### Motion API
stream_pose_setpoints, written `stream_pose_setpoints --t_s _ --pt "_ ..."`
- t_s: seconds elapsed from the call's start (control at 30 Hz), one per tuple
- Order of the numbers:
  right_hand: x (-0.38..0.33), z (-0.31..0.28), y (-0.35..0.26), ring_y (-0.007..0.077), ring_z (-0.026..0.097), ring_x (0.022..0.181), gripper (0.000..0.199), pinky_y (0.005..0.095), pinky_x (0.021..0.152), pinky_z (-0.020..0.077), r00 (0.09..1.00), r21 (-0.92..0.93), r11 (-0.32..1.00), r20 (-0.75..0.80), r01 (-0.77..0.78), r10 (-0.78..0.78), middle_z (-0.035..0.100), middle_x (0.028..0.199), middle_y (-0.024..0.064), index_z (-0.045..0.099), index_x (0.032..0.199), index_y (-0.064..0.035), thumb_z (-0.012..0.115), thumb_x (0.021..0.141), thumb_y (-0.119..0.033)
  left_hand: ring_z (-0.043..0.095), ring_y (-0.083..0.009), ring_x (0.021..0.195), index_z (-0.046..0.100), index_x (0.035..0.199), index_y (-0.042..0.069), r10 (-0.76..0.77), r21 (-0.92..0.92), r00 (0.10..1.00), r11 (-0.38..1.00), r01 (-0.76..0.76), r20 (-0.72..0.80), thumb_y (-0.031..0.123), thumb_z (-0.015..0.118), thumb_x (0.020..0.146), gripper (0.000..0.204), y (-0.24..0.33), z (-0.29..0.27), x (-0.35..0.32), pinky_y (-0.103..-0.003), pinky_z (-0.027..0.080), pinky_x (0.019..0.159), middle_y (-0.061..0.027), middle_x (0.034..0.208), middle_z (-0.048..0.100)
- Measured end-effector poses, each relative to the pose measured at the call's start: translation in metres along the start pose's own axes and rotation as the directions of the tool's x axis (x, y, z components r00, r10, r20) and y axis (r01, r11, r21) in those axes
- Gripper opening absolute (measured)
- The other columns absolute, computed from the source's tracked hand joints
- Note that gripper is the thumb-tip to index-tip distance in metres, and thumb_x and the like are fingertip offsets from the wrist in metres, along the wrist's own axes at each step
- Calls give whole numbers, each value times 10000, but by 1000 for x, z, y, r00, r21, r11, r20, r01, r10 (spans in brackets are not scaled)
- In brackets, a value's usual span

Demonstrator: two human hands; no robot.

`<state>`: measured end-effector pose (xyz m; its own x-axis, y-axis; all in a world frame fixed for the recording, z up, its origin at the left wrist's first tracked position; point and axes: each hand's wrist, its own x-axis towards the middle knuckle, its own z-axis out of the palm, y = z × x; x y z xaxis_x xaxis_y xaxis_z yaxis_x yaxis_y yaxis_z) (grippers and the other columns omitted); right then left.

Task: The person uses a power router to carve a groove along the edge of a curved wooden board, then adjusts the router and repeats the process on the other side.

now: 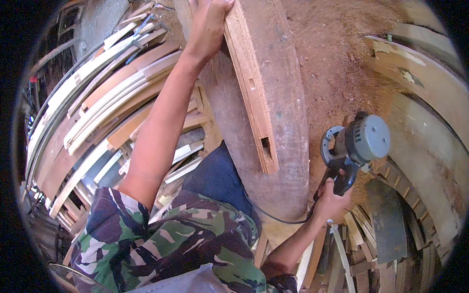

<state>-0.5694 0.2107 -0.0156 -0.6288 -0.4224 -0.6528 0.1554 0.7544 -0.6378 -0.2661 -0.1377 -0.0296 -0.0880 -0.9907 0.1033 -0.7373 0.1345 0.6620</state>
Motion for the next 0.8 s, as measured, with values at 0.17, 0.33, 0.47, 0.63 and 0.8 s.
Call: stream_pose_setpoints --t_s 0.17,0.33,0.47,0.63,0.8 --pt "19 -1 31 91 487 493 358 268 446 402 996 -162 985 75 63 -51 573 731 29 623 1270 -19 654 914 1 256 -444 1545 260 1588 -85 215 -42 968 974 -222 -128 276 467 1011 711 -15 10 4 -447 182 1272 -333 1637 288" --pt "25 5 44 169 628 844 412 317 793 492 995 -237 971 100 20 4 688 1014 68 665 1259 19 676 847 21 551 -452 1140 579 1157 -16 144 3 971 989 -147 189 240 435 1072 306 -51 5 -2 -508 412 1008 -330 1176 583" --pt "29 2 59 166 601 808 399 322 760 466 991 -231 972 129 50 -21 668 980 61 662 1252 19 664 853 32 555 -455 1033 564 1036 -8 177 52 975 981 -186 137 228 444 1080 269 -46 11 -2 -526 421 937 -320 1071 585" --pt "24 -1 55 79 476 496 347 269 439 384 983 -208 970 158 124 -92 576 749 10 645 1244 -19 641 902 38 488 -505 1155 554 1084 -9 345 244 938 906 -345 45 232 479 1052 255 -42 12 -1 -570 372 1012 -354 1270 512" --pt "4 -1 22 88 477 484 351 271 439 407 993 -111 994 110 -20 33 564 714 18 641 1243 -11 640 895 34 347 -566 1406 538 1415 -13 194 311 970 922 -231 146 265 497 1023 482 -40 7 -1 -551 260 1209 -358 1613 322"
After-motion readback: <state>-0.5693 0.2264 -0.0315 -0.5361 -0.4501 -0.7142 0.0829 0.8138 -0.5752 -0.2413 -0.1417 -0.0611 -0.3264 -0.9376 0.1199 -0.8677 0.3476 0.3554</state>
